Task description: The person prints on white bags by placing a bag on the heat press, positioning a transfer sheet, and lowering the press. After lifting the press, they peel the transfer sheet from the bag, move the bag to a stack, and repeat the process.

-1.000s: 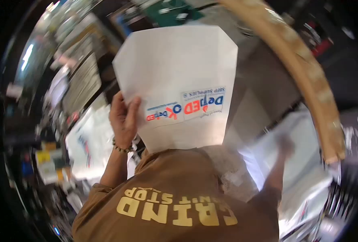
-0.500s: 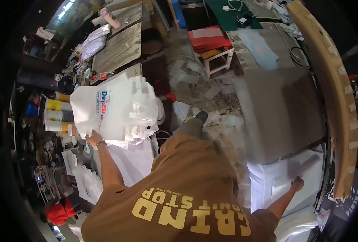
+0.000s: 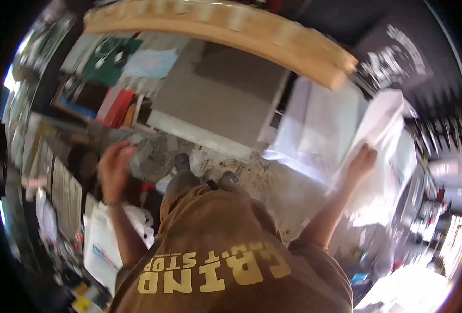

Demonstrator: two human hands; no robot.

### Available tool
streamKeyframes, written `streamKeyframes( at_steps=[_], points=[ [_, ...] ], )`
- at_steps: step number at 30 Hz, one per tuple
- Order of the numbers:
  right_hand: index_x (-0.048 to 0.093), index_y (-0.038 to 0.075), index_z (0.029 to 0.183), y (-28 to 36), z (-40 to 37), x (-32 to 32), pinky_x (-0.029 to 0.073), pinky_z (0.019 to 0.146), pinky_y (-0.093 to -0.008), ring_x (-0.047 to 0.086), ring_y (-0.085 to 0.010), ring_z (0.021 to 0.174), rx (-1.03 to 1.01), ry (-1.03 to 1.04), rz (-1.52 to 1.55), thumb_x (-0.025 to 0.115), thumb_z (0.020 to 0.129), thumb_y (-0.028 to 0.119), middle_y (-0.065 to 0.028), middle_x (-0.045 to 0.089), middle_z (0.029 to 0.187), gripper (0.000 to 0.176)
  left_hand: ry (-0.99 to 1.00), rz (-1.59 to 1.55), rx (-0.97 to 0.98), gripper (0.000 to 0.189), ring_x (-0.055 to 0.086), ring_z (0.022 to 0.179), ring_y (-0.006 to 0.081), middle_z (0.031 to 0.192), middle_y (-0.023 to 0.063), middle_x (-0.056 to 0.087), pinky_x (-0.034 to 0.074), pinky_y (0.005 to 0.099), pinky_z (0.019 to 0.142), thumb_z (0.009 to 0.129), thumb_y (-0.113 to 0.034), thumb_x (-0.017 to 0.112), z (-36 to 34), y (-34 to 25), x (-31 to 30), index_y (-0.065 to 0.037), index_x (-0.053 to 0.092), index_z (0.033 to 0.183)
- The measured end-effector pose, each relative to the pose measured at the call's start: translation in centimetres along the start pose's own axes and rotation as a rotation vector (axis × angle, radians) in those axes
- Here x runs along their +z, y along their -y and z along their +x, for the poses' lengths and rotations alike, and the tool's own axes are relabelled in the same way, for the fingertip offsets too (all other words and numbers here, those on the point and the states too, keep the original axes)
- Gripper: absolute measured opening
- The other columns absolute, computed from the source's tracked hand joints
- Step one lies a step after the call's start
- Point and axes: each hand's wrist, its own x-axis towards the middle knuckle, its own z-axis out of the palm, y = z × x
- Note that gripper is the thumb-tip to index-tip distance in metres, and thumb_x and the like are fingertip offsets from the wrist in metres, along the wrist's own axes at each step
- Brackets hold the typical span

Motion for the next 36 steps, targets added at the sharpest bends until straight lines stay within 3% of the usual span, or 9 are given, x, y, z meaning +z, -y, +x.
streamKeyframes(
  at_steps=[4, 7, 11, 13, 14, 18, 21, 25, 36],
  points=[
    [0.060, -0.003, 0.093, 10.2, -8.4, -3.2, 0.047, 0.066, -0.0390, 0.057, -0.0258, 0.074, -0.073, -0.002, 0.027, 0.062, 0.094, 0.008, -0.0140, 0.059, 0.086, 0.011, 1.068, -0.121, 0.484, 0.079, 0.057, 0.127, 0.0343, 0.141, 0.0231, 0.054, 0.048, 0.0401, 0.104, 0.087, -0.037, 0.079, 2.6, -12.0, 18.2, -0.004, 0.042, 0.148],
    [0.062, -0.001, 0.100, 16.4, -14.9, -2.0, 0.050, 0.071, -0.0424, 0.061, -0.0316, 0.082, -0.057, 0.012, -0.023, 0.066, 0.087, 0.005, -0.0166, 0.061, 0.098, 0.015, 1.236, -0.119, 0.655, 0.119, 0.046, 0.136, 0.0430, 0.145, 0.0372, 0.041, 0.040, 0.0427, 0.112, 0.078, -0.071, 0.069, -0.6, -16.4, 26.2, 0.017, 0.025, 0.147],
    [0.063, -0.001, 0.108, 18.8, -22.4, -1.3, 0.051, 0.083, -0.0438, 0.063, -0.0364, 0.099, -0.049, -0.015, -0.067, 0.074, 0.079, 0.013, -0.0185, 0.062, 0.109, 0.034, 1.124, 0.125, 0.788, 0.035, 0.069, 0.077, 0.0437, 0.088, 0.0259, 0.068, 0.057, 0.0510, 0.071, 0.085, -0.021, 0.066, -3.5, -15.6, 30.1, 0.004, 0.056, 0.106],
    [0.062, -0.006, 0.111, 19.4, -23.9, -2.6, 0.048, 0.085, -0.0422, 0.060, -0.0328, 0.099, 0.124, 0.140, 0.146, 0.073, 0.082, 0.039, -0.0190, 0.060, 0.106, 0.055, 1.196, 0.135, 0.806, 0.024, 0.069, 0.075, 0.0439, 0.080, 0.0259, 0.068, 0.056, 0.0522, 0.071, 0.087, -0.012, 0.060, -4.2, -13.3, 28.5, 0.005, 0.060, 0.104],
    [0.063, 0.001, 0.102, 19.0, -24.7, -3.2, 0.048, 0.089, -0.0414, 0.061, -0.0334, 0.103, 0.159, 0.140, 0.045, 0.075, 0.081, 0.023, -0.0147, 0.061, 0.108, 0.033, 1.224, 0.043, 0.794, 0.026, 0.069, 0.077, 0.0438, 0.082, 0.0275, 0.067, 0.055, 0.0528, 0.072, 0.088, -0.011, 0.059, -4.2, -11.9, 27.6, 0.006, 0.060, 0.108],
    [0.054, -0.001, 0.130, 10.3, -29.0, -3.0, 0.040, 0.101, -0.0410, 0.054, -0.0250, 0.116, 0.379, -0.242, 0.207, 0.059, 0.095, 0.054, -0.0130, 0.059, 0.119, 0.065, 1.062, -0.439, 0.674, 0.034, 0.071, 0.088, 0.0354, 0.097, 0.0200, 0.073, 0.054, 0.0444, 0.083, 0.094, -0.018, 0.062, -0.7, -6.5, 23.9, 0.000, 0.061, 0.122],
    [0.042, 0.000, 0.147, 6.5, -29.8, -2.8, 0.044, 0.104, -0.0465, 0.055, -0.0258, 0.126, 1.185, 0.345, 0.695, 0.044, 0.098, 0.065, -0.0194, 0.053, 0.141, 0.082, 1.196, -0.464, 0.095, 0.040, 0.063, 0.066, 0.0104, 0.084, 0.0055, 0.071, 0.052, 0.0280, 0.058, 0.096, -0.036, 0.069, 9.2, -3.5, 19.8, 0.003, 0.066, 0.106],
    [0.046, -0.001, 0.143, 8.8, -28.1, 0.1, 0.049, 0.100, -0.0422, 0.059, -0.0227, 0.121, 0.808, 1.129, 1.237, 0.058, 0.093, 0.063, -0.0150, 0.059, 0.135, 0.082, 0.787, -0.226, 0.212, 0.037, 0.062, 0.081, 0.0102, 0.093, 0.0043, 0.072, 0.051, 0.0303, 0.073, 0.092, -0.031, 0.073, 22.8, 5.5, 20.8, 0.002, 0.068, 0.108],
    [0.040, 0.000, 0.145, 18.8, -28.8, 6.3, 0.051, 0.093, -0.0392, 0.060, -0.0211, 0.113, 0.909, 0.809, 1.172, 0.077, 0.083, 0.054, -0.0105, 0.060, 0.129, 0.091, 0.409, -0.122, 0.275, 0.033, 0.066, 0.084, 0.0190, 0.095, 0.0138, 0.073, 0.051, 0.0355, 0.076, 0.090, -0.021, 0.074, 29.3, 9.6, 22.5, 0.008, 0.066, 0.103]
  ],
)
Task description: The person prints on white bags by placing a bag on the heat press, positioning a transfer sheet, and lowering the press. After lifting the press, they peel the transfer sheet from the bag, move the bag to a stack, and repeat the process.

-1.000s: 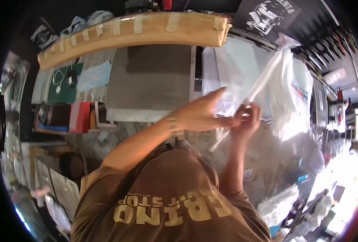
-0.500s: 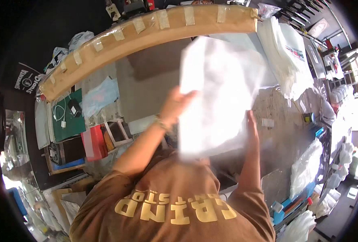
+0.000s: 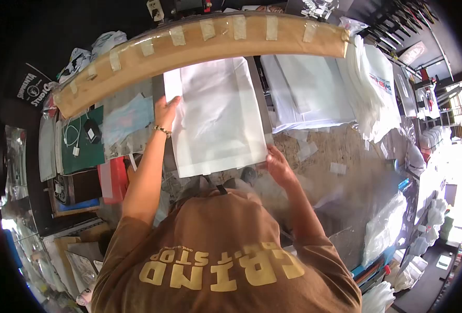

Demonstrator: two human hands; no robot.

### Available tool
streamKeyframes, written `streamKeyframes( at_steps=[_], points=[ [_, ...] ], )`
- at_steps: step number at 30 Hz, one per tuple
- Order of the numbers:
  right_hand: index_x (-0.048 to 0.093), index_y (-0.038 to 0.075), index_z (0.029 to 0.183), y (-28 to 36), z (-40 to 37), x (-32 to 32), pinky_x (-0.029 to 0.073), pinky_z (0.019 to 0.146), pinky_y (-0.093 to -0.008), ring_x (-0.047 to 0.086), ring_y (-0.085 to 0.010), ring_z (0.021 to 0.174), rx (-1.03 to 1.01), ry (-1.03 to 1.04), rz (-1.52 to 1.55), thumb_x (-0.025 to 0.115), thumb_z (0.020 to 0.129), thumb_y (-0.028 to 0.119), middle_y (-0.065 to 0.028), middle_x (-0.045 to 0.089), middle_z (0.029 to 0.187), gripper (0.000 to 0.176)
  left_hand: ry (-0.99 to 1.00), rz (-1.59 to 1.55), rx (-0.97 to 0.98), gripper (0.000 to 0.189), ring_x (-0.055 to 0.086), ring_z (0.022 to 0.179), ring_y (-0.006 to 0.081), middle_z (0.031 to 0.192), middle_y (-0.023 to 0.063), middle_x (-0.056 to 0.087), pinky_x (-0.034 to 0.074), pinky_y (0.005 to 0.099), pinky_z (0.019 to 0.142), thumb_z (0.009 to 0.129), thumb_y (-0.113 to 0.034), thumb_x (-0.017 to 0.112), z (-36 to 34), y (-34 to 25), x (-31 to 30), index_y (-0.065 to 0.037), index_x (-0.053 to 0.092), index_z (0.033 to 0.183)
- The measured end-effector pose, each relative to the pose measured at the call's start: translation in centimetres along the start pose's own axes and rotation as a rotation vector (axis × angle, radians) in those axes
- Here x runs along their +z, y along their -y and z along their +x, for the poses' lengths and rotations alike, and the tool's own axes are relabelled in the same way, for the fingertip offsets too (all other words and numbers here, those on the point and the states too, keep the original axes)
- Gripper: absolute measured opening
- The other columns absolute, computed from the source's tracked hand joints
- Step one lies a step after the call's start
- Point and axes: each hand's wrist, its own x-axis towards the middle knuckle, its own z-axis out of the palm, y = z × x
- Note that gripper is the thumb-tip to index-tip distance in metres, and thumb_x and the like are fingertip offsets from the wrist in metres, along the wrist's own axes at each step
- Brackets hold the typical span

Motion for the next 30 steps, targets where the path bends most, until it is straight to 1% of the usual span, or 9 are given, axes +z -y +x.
streamKeyframes(
  at_steps=[5, 7, 9, 11, 13, 16, 23, 27, 30],
  points=[
    [0.034, 0.003, 0.152, 2.4, -0.7, 4.2, 0.051, 0.091, -0.0386, 0.059, -0.0201, 0.116, -0.162, 0.254, -0.001, 0.083, 0.081, 0.033, -0.0109, 0.059, 0.132, 0.092, 0.103, -0.430, -0.144, 0.023, 0.066, 0.091, 0.0161, 0.103, 0.0082, 0.073, 0.051, 0.0338, 0.080, 0.091, -0.013, 0.072, -1.1, -4.9, -1.9, 0.005, 0.068, 0.104],
    [0.043, 0.004, 0.146, 3.3, -0.5, 6.8, 0.047, 0.085, -0.0325, 0.055, -0.0153, 0.114, -0.202, 0.125, -0.796, 0.087, 0.079, 0.029, -0.0060, 0.057, 0.132, 0.084, 0.086, -0.352, -0.087, 0.024, 0.067, 0.088, 0.0174, 0.099, 0.0098, 0.074, 0.052, 0.0345, 0.079, 0.090, -0.014, 0.073, -0.3, -2.5, -1.3, 0.005, 0.068, 0.104],
    [0.046, 0.003, 0.144, 1.2, 0.5, 6.7, 0.046, 0.094, -0.0342, 0.052, -0.0152, 0.119, -0.346, 0.143, -0.716, 0.081, 0.085, 0.016, -0.0080, 0.055, 0.137, 0.070, 0.075, -0.182, -0.098, 0.027, 0.068, 0.086, 0.0182, 0.097, 0.0123, 0.074, 0.052, 0.0351, 0.079, 0.088, -0.015, 0.074, 0.0, -1.6, -1.0, 0.005, 0.068, 0.105],
    [0.048, -0.003, 0.139, 1.9, 0.1, 7.9, 0.046, 0.100, -0.0385, 0.057, -0.0227, 0.115, -0.031, -0.054, -0.620, 0.076, 0.089, 0.016, -0.0104, 0.060, 0.127, 0.060, 0.088, -0.179, -0.087, 0.029, 0.068, 0.089, 0.0191, 0.097, 0.0132, 0.074, 0.052, 0.0358, 0.078, 0.087, -0.017, 0.074, 0.3, -0.6, -0.7, 0.005, 0.068, 0.105],
    [0.056, -0.004, 0.128, 0.0, 0.1, 6.0, 0.051, 0.087, -0.0338, 0.063, -0.0173, 0.098, -0.224, -0.110, -0.687, 0.070, 0.094, 0.023, -0.0094, 0.066, 0.110, 0.046, 0.071, -0.152, -0.054, 0.033, 0.071, 0.088, 0.0269, 0.097, 0.0170, 0.074, 0.053, 0.0385, 0.078, 0.087, -0.021, 0.075, 0.4, -0.4, -0.4, 0.003, 0.067, 0.108],
    [0.059, -0.003, 0.117, 1.2, -0.3, 6.9, 0.056, 0.069, -0.0321, 0.068, -0.0218, 0.068, 0.188, -0.234, -0.261, 0.053, 0.103, 0.041, -0.0122, 0.069, 0.080, 0.046, 0.000, 0.101, -0.019, 0.036, 0.070, 0.086, 0.0370, 0.096, 0.0214, 0.072, 0.054, 0.0430, 0.078, 0.085, -0.024, 0.076, 1.4, 0.1, 0.1, 0.001, 0.065, 0.109],
    [0.063, 0.001, 0.101, -5.5, -0.3, 4.5, 0.053, 0.066, -0.0309, 0.068, -0.0199, 0.065, 0.263, -0.212, -0.208, 0.056, 0.103, 0.038, -0.0101, 0.066, 0.070, 0.037, -0.292, 0.561, 0.538, 0.057, 0.066, 0.079, 0.0456, 0.087, 0.0255, 0.069, 0.054, 0.0509, 0.071, 0.079, -0.040, 0.081, 2.0, 1.7, 1.7, -0.001, 0.060, 0.115],
    [0.067, 0.002, 0.089, -5.6, -0.4, 4.1, 0.054, 0.069, -0.0310, 0.070, -0.0193, 0.075, 0.172, -0.216, -0.316, 0.058, 0.102, 0.039, -0.0076, 0.068, 0.072, 0.041, -0.188, 0.567, 0.492, 0.052, 0.066, 0.088, 0.0436, 0.096, 0.0220, 0.070, 0.051, 0.0526, 0.080, 0.078, -0.042, 0.079, 0.9, -0.9, 1.1, -0.002, 0.065, 0.108],
    [0.069, 0.002, 0.074, -2.5, -0.2, 2.8, 0.052, 0.068, -0.0320, 0.069, -0.0193, 0.072, 0.031, -0.232, -1.322, 0.066, 0.095, 0.045, -0.0131, 0.067, 0.067, 0.048, -0.128, 0.563, 0.475, 0.046, 0.066, 0.093, 0.0426, 0.098, 0.0201, 0.071, 0.051, 0.0520, 0.085, 0.083, -0.042, 0.073, 1.2, 0.1, 0.7, -0.004, 0.069, 0.108]
  ],
)
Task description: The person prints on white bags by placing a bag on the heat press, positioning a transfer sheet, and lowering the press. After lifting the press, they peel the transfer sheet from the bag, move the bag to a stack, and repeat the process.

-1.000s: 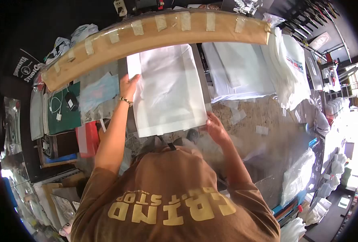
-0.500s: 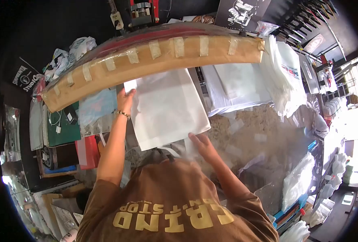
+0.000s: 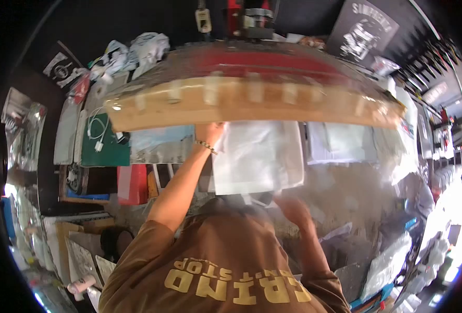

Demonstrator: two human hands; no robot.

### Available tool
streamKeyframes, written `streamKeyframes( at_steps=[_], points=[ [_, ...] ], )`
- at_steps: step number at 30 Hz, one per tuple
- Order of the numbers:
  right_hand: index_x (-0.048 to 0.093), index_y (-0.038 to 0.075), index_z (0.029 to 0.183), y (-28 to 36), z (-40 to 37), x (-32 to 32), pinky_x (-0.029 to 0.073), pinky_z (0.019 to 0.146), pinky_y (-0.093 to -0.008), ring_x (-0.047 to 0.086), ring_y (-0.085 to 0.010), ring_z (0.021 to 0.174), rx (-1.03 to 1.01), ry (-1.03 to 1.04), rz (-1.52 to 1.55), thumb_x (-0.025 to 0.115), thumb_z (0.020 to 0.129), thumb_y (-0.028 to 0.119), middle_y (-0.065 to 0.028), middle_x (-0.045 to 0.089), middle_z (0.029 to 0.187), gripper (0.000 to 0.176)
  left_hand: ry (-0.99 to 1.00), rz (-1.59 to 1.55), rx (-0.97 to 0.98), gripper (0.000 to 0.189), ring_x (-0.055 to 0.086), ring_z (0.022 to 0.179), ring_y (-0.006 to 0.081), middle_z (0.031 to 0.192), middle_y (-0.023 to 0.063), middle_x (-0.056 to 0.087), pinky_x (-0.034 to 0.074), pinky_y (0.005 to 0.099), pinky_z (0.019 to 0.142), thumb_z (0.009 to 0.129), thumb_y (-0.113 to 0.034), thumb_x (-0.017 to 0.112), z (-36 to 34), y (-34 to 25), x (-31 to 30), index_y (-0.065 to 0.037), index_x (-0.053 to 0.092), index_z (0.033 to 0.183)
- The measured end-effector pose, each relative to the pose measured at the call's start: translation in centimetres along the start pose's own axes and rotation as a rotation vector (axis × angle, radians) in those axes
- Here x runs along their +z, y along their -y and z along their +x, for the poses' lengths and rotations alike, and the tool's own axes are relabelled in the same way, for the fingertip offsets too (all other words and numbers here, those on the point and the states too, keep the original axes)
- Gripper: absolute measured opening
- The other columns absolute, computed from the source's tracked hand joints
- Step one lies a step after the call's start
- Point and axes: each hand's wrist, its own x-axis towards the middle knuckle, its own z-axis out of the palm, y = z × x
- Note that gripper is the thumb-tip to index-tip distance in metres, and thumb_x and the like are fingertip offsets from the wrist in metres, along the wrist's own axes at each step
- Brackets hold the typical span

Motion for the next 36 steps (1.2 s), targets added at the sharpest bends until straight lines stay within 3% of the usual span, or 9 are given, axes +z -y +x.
streamKeyframes(
  at_steps=[4, 8, 12, 19, 24, 26, 30, 34, 36],
  points=[
    [0.069, 0.000, 0.072, 9.8, 1.7, -7.7, 0.052, 0.068, -0.0417, 0.068, -0.0316, 0.071, 0.169, -0.107, -0.297, 0.078, 0.085, 0.039, -0.0199, 0.067, 0.070, 0.042, -0.166, -0.017, 0.020, 0.040, 0.064, 0.100, 0.0413, 0.107, 0.0191, 0.070, 0.052, 0.0497, 0.087, 0.083, -0.039, 0.071, -0.3, 6.9, 0.4, -0.005, 0.071, 0.105],
    [0.060, 0.013, 0.132, 9.9, 7.4, -5.1, 0.041, 0.104, -0.0555, 0.047, -0.0428, 0.132, -0.471, -0.478, -0.308, 0.070, 0.083, 0.053, -0.0147, 0.052, 0.144, 0.064, 0.405, -0.118, -0.282, 0.055, 0.057, 0.119, 0.0398, 0.130, 0.0173, 0.061, 0.046, 0.0501, 0.102, 0.078, -0.035, 0.075, 0.7, 23.4, -3.5, -0.015, 0.064, 0.128],
    [0.048, 0.013, 0.146, 12.7, 9.5, -2.4, 0.014, 0.115, -0.0694, 0.021, -0.0420, 0.147, -0.222, -0.362, -0.615, 0.064, 0.082, 0.066, -0.0180, 0.038, 0.154, 0.084, 0.535, 0.225, -0.304, 0.065, 0.051, 0.126, 0.0363, 0.133, 0.0093, 0.059, 0.044, 0.0519, 0.103, 0.065, -0.031, 0.086, 1.9, 23.3, -10.3, -0.023, 0.067, 0.126],
    [0.046, 0.016, 0.148, 10.8, 9.9, -1.9, 0.006, 0.121, -0.0624, 0.017, -0.0362, 0.150, -0.138, -0.226, -0.595, 0.059, 0.082, 0.070, -0.0148, 0.033, 0.159, 0.086, 0.639, 0.318, -0.142, 0.074, 0.048, 0.128, 0.0324, 0.134, 0.0038, 0.056, 0.041, 0.0525, 0.104, 0.045, -0.029, 0.095, 2.7, 26.4, -9.2, -0.022, 0.073, 0.115],
    [0.049, 0.013, 0.146, 10.9, 10.3, -1.6, 0.008, 0.122, -0.0586, 0.022, -0.0386, 0.148, -0.074, -0.198, -0.594, 0.054, 0.083, 0.074, -0.0181, 0.041, 0.153, 0.088, 0.326, 0.105, 0.084, 0.044, 0.065, 0.095, 0.0303, 0.093, 0.0085, 0.068, 0.052, 0.0456, 0.081, 0.057, -0.015, 0.085, 2.2, 30.7, -6.6, -0.014, 0.073, 0.099],
    [0.047, 0.013, 0.147, 9.8, 10.4, -1.5, 0.008, 0.122, -0.0578, 0.023, -0.0392, 0.147, -0.128, -0.218, -0.591, 0.053, 0.083, 0.075, -0.0187, 0.042, 0.151, 0.090, 0.445, 0.023, 0.137, 0.015, 0.064, 0.073, 0.0370, 0.072, 0.0131, 0.064, 0.051, 0.0476, 0.072, 0.067, -0.010, 0.074, 3.5, 28.5, -10.0, -0.006, 0.062, 0.076],
    [0.036, 0.016, 0.155, 10.9, 10.0, -1.8, 0.011, 0.120, -0.0616, 0.016, -0.0474, 0.148, -0.111, -0.217, -0.638, 0.049, 0.085, 0.078, -0.0209, 0.026, 0.160, 0.093, 0.481, 0.210, -0.043, 0.020, 0.064, 0.089, 0.0400, 0.092, 0.0167, 0.068, 0.050, 0.0495, 0.081, 0.081, -0.018, 0.069, 4.6, 22.8, -15.0, -0.006, 0.068, 0.097],
    [0.033, 0.018, 0.157, 9.4, 10.5, -0.8, 0.011, 0.120, -0.0620, 0.012, -0.0495, 0.149, -0.208, -0.361, -0.569, 0.049, 0.086, 0.077, -0.0211, 0.019, 0.164, 0.094, 0.071, 0.206, 0.144, 0.033, 0.062, 0.107, 0.0409, 0.113, 0.0198, 0.069, 0.048, 0.0508, 0.095, 0.088, -0.022, 0.066, 1.6, 4.3, -12.9, -0.007, 0.069, 0.117],
    [0.033, 0.018, 0.156, 9.2, 10.4, -1.0, 0.010, 0.120, -0.0625, 0.012, -0.0499, 0.149, -0.217, -0.350, -0.527, 0.048, 0.086, 0.077, -0.0212, 0.018, 0.164, 0.093, 0.224, -0.034, -0.076, 0.027, 0.067, 0.095, 0.0394, 0.102, 0.0185, 0.072, 0.051, 0.0501, 0.089, 0.088, -0.017, 0.064, 1.2, -8.0, -11.4, -0.007, 0.071, 0.112]
  ],
)
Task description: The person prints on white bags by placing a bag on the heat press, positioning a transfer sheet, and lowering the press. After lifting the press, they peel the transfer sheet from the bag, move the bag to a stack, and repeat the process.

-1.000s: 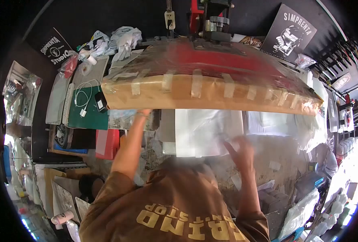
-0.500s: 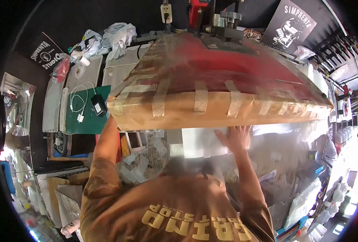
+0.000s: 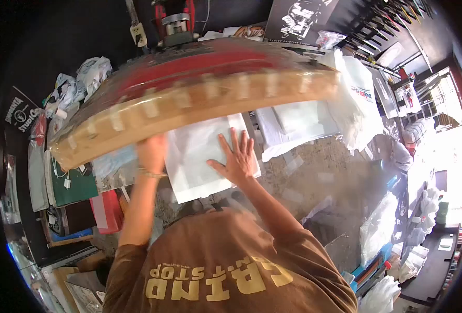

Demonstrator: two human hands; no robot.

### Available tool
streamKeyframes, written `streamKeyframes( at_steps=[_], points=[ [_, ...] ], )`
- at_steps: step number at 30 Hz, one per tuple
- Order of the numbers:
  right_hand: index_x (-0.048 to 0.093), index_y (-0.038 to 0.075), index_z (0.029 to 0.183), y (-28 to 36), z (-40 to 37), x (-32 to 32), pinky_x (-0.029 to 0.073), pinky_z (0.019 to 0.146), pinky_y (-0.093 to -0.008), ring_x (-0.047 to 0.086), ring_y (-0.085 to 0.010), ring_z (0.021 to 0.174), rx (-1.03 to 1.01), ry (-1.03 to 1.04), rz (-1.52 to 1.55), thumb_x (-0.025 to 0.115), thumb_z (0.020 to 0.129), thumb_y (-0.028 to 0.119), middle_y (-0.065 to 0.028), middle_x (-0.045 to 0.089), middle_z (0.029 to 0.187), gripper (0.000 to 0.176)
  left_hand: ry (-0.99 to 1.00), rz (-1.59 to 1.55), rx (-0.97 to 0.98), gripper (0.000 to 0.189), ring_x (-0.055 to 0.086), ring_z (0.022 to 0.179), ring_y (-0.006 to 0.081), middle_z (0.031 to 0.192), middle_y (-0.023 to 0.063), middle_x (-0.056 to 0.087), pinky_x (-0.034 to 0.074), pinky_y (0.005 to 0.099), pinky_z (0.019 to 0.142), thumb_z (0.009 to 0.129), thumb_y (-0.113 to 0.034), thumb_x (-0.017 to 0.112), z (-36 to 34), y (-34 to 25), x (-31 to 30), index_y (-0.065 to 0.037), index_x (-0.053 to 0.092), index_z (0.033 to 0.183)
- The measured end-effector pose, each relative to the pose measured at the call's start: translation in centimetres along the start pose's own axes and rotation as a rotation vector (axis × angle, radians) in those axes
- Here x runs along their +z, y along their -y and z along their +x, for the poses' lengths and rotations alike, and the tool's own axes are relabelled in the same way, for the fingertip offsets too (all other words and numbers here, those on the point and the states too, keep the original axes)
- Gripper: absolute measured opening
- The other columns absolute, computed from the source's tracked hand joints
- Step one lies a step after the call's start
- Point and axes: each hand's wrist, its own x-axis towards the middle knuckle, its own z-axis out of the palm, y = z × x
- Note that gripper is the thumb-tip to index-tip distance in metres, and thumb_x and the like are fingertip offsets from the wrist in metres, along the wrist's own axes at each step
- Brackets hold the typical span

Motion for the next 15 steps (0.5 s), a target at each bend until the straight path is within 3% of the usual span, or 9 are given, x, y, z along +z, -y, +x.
streamKeyframes(
  at_steps=[1, 2, 3, 5, 6, 11, 15],
  points=[
    [0.034, 0.018, 0.156, -0.2, -0.1, -0.3, 0.010, 0.120, -0.0629, 0.011, -0.0504, 0.149, -0.006, 0.014, 0.040, 0.048, 0.086, 0.077, -0.0213, 0.017, 0.164, 0.093, -0.031, -0.006, 0.236, 0.025, 0.067, 0.100, 0.0348, 0.106, 0.0152, 0.072, 0.050, 0.0496, 0.092, 0.089, -0.019, 0.063, -0.6, -0.8, 4.6, -0.008, 0.072, 0.110],
    [0.041, 0.010, 0.151, -0.2, -0.1, -1.5, 0.018, 0.119, -0.0593, 0.019, -0.0487, 0.147, -0.029, -0.021, 0.068, 0.060, 0.087, 0.065, -0.0228, 0.027, 0.160, 0.087, -0.064, -0.014, 0.392, 0.028, 0.064, 0.108, 0.0346, 0.115, 0.0153, 0.070, 0.048, 0.0509, 0.097, 0.090, -0.021, 0.064, -1.4, -1.6, 9.0, -0.008, 0.071, 0.113],
    [0.041, 0.010, 0.151, -1.5, -0.2, -0.7, 0.018, 0.119, -0.0593, 0.019, -0.0487, 0.147, -0.028, -0.026, 0.076, 0.060, 0.087, 0.065, -0.0228, 0.027, 0.160, 0.087, -0.093, -0.022, 0.546, 0.031, 0.062, 0.117, 0.0344, 0.123, 0.0155, 0.067, 0.045, 0.0521, 0.102, 0.090, -0.023, 0.064, -2.1, -2.6, 11.5, -0.008, 0.070, 0.116],
    [0.050, 0.002, 0.137, -4.8, 0.3, 1.4, 0.030, 0.113, -0.0534, 0.035, -0.0454, 0.140, -0.064, -0.162, 0.373, 0.074, 0.082, 0.044, -0.0227, 0.043, 0.149, 0.073, -0.078, 0.030, 0.497, 0.036, 0.055, 0.125, 0.0369, 0.131, 0.0172, 0.062, 0.040, 0.0540, 0.106, 0.091, -0.026, 0.063, -4.0, -4.4, 11.9, -0.007, 0.068, 0.121],
    [0.055, -0.001, 0.124, -5.6, 0.4, 1.1, 0.039, 0.103, -0.0476, 0.047, -0.0413, 0.126, -0.077, -0.262, 0.450, 0.081, 0.076, 0.027, -0.0204, 0.053, 0.134, 0.061, -0.056, 0.074, 0.444, 0.042, 0.048, 0.133, 0.0394, 0.139, 0.0189, 0.057, 0.035, 0.0558, 0.111, 0.091, -0.029, 0.062, -4.6, -4.9, 12.1, -0.005, 0.065, 0.125],
    [0.057, 0.004, 0.124, -7.6, 0.8, -0.8, 0.041, 0.098, -0.0465, 0.049, -0.0387, 0.118, -0.096, -0.219, 0.527, 0.080, 0.077, 0.027, -0.0189, 0.052, 0.132, 0.058, -0.016, 0.090, 0.427, 0.046, 0.045, 0.135, 0.0414, 0.144, 0.0184, 0.052, 0.031, 0.0572, 0.113, 0.091, -0.031, 0.063, -4.5, -4.9, 12.1, -0.006, 0.062, 0.130],
    [0.059, 0.011, 0.131, -8.2, 2.1, -1.2, 0.034, 0.106, -0.0535, 0.042, -0.0394, 0.131, -0.206, -0.176, 0.422, 0.078, 0.079, 0.037, -0.0171, 0.047, 0.142, 0.061, -0.009, 0.091, 0.412, 0.045, 0.045, 0.134, 0.0397, 0.144, 0.0169, 0.052, 0.033, 0.0557, 0.111, 0.091, -0.031, 0.063, -4.6, -5.0, 12.2, -0.007, 0.063, 0.130]
  ],
)
